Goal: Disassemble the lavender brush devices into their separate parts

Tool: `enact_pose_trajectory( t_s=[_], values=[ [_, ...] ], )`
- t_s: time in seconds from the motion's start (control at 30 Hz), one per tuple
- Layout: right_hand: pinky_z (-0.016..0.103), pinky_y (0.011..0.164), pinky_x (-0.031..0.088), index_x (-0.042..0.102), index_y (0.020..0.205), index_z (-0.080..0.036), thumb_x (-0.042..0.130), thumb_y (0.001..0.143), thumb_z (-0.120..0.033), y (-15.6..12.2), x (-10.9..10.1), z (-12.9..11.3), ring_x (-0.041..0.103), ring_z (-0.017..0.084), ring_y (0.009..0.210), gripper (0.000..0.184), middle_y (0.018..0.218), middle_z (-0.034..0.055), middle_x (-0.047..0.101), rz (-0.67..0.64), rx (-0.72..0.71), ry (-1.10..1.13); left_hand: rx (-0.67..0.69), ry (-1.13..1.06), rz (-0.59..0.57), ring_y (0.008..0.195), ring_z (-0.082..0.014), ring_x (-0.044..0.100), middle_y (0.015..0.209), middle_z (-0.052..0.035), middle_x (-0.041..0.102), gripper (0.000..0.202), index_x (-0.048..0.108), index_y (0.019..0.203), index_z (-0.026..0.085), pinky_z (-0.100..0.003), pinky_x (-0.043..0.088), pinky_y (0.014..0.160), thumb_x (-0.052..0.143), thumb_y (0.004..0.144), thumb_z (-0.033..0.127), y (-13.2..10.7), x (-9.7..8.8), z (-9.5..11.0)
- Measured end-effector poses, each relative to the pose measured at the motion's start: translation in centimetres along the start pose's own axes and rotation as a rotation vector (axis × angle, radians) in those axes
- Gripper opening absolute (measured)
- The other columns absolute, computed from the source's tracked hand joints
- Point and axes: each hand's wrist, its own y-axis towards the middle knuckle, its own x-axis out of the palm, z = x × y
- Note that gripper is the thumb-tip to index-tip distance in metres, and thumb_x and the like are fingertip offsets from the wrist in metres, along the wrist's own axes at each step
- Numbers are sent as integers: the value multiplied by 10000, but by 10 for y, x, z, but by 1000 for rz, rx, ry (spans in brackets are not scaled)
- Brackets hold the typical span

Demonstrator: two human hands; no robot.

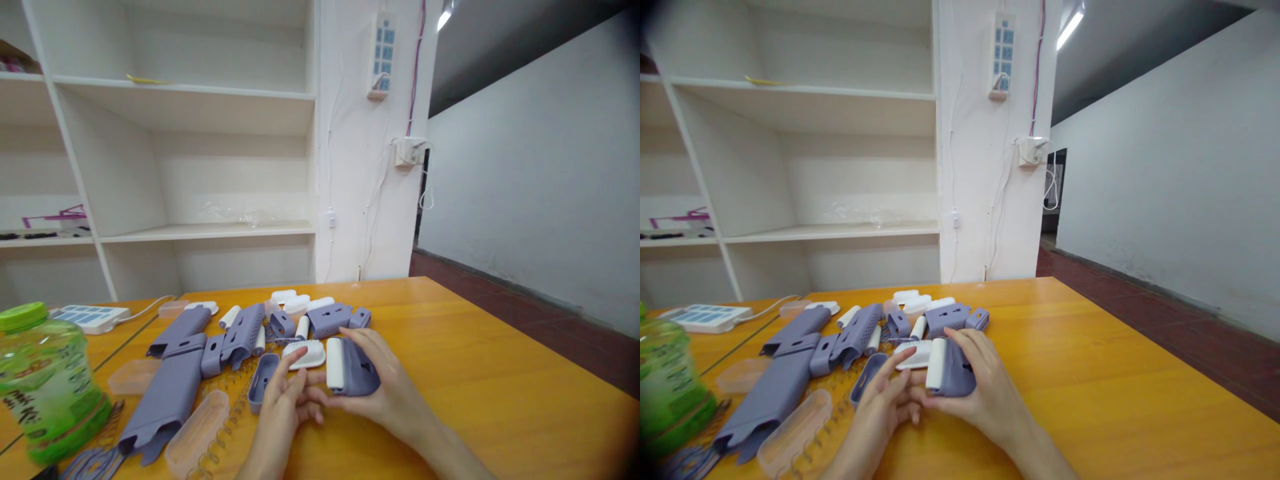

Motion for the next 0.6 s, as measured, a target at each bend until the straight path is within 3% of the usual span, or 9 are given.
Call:
enact_pose_trajectory(
  t_s=[0.1, 0.27, 0.37, 0.5, 0.57, 0.6],
  values=[
    [441, 1116, 404, 395, 1448, -286, 860, 699, -397, -1, -4, 8, 477, 295, 1313, 888, 1408, 92, 510, -7, 34, -7, -69, -12, 21, 614, -213, 698, 878, -113, 725, 677, 451, 1236, 174, -257, 498, 471, 695, 777, 608, 1, 0, 1],
    [463, 1116, 409, 407, 1444, -284, 871, 678, -391, -1, -3, 5, 482, 305, 1318, 903, 1409, 97, 517, -39, 42, 11, -8, 197, 25, 546, -203, 644, 680, -17, 638, 634, 489, 1211, 194, -236, 442, 400, 593, 816, 679, -11, 13, -3],
    [471, 1125, 401, 401, 1457, -284, 860, 687, -402, -1, -3, 3, 476, 304, 1327, 905, 1416, 98, 511, -43, 56, 27, 210, 500, 89, 563, -199, 618, 733, -41, 652, 508, 560, 1205, 227, -259, 439, 442, 547, 877, 615, -25, 22, 3],
    [477, 1129, 396, 411, 1457, -288, 861, 679, -416, -1, -4, 6, 473, 303, 1330, 909, 1422, 94, 508, -36, 89, 25, 686, 985, 120, 773, -226, 672, 877, -79, 705, 202, 685, 916, 267, -300, 464, 678, 520, 938, 381, -38, 20, 35],
    [479, 1131, 390, 430, 1446, -288, 867, 666, -430, -1, -4, 9, 479, 301, 1322, 905, 1414, 89, 520, -40, 104, 15, 772, 1219, 189, 866, -251, 685, 890, -77, 716, 212, 672, 843, 266, -312, 451, 749, 503, 937, 354, -37, 11, 59],
    [479, 1132, 389, 439, 1440, -288, 868, 663, -438, -1, -4, 9, 483, 301, 1317, 900, 1411, 87, 526, -43, 111, 11, 738, 1364, 236, 835, -256, 688, 858, -65, 719, 224, 661, 814, 269, -316, 440, 724, 509, 931, 385, -36, 5, 70]
  ],
)
